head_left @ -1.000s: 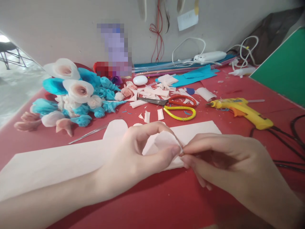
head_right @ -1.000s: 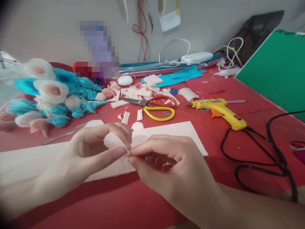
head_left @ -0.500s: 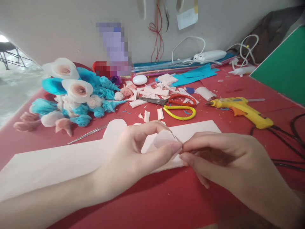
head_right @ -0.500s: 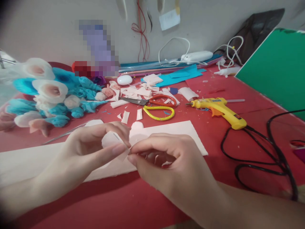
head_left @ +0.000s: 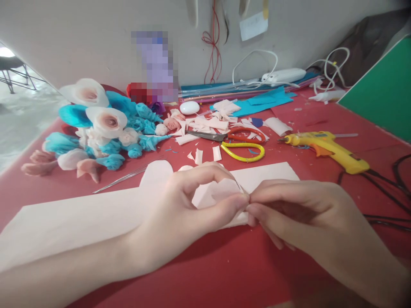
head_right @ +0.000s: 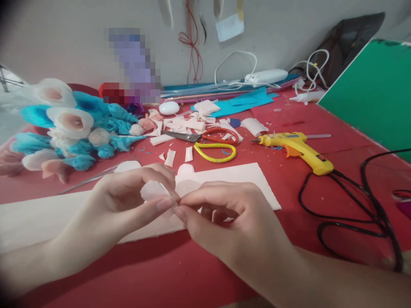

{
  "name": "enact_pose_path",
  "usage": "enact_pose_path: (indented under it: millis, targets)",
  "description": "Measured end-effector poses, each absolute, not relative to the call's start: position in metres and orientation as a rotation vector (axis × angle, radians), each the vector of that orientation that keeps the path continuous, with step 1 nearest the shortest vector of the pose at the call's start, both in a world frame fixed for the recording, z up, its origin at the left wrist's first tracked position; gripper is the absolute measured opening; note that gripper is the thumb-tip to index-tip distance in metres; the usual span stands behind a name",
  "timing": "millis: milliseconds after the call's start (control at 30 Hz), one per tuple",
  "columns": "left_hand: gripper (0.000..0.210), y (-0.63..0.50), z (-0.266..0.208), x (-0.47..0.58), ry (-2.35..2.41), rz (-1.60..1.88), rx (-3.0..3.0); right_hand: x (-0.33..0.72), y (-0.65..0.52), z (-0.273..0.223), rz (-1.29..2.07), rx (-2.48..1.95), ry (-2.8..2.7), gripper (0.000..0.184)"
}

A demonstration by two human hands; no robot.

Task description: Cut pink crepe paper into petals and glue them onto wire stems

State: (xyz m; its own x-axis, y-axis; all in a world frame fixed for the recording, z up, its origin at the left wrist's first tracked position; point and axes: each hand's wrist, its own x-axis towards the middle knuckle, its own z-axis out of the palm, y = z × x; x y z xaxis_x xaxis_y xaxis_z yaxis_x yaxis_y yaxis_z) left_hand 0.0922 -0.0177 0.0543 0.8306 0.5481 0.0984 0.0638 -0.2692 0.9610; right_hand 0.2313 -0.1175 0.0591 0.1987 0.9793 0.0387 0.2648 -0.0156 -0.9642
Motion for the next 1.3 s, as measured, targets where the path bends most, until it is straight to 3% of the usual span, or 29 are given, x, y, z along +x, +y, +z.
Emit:
enact_pose_path:
  millis: [867,1300]
  targets:
    - [0.012,-0.0186,0.0542,0.0908,0.542,0.419,1.724,0.2326,-0.1195,0.056,1.033,-1.461,-1.1,0.011]
    - [0.014,-0.0183,0.0537,0.0927,0.518,0.434,1.775,0.2369,-0.1207,0.0521,0.929,-1.562,-1.245,0.009]
